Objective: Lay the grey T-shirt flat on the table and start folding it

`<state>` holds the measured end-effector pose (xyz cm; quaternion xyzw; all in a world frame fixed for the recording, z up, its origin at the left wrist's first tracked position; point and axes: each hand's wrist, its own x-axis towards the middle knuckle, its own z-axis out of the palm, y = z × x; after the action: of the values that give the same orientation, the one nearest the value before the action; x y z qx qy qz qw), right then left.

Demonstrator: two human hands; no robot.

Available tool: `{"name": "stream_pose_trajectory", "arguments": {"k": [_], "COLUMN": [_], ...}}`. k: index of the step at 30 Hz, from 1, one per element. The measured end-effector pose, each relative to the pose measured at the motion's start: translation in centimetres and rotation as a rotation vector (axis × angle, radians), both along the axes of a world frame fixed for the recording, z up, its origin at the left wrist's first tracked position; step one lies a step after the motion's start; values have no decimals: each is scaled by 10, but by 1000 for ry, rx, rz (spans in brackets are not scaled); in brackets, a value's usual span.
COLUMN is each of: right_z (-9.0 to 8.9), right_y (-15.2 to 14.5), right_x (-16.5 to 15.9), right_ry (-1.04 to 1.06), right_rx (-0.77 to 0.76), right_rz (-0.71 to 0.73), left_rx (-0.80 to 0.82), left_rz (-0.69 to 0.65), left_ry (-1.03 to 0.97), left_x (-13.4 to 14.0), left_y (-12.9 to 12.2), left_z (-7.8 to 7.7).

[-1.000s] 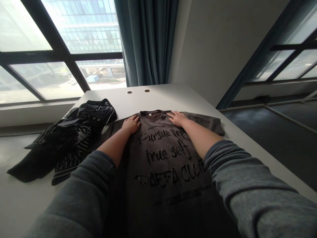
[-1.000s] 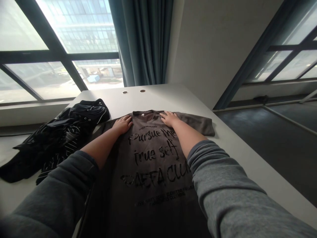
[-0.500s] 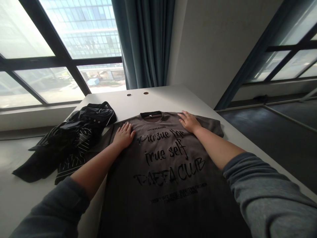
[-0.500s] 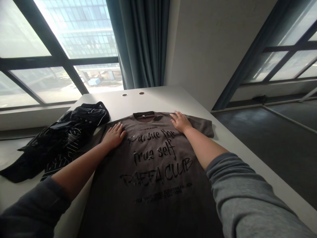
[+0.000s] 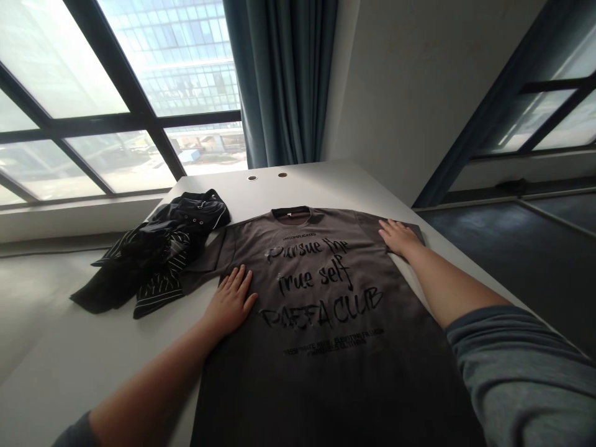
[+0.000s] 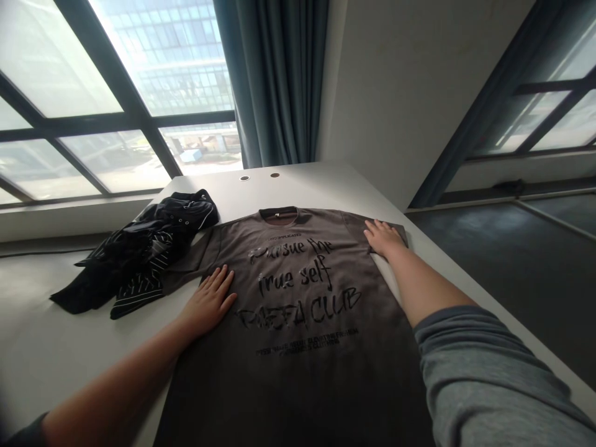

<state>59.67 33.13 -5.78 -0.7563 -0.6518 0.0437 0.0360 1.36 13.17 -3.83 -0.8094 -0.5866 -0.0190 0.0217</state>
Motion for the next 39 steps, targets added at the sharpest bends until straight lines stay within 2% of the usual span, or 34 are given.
{"name": "stream_pose_trajectory", "arguments": {"k": [6, 9, 12, 16, 20, 23, 28, 39], "right_z": [13, 25, 34, 34, 19, 3, -10, -15], "right_y": [-13, -43, -99, -196, -279, -317, -344, -369], "right_x": [-16, -33, -53, -70, -70, -67, -66, -64], "right_ry": [-11, -37, -38, 28, 79, 74, 70, 12], "right_rx": [21, 162, 324, 321, 258, 271, 275, 251], "right_rz": [-33, 48, 221, 413, 412, 373, 329, 292], "left_rx": [8, 14, 17, 50, 78, 119, 151, 150], "left_rz": [-1, -16, -74, -144, -140, -100, -83, -144], "left_ry": [4, 20, 19, -11, -32, -48, -56, -45], "left_x": [-1, -1, -3, -9, -11, -7, -3, -16], "left_y": [-8, -27, -62, -121, -174, -204, -230, -235], "left_z": [3, 4, 2, 0, -2, -7, -14, -10]}}
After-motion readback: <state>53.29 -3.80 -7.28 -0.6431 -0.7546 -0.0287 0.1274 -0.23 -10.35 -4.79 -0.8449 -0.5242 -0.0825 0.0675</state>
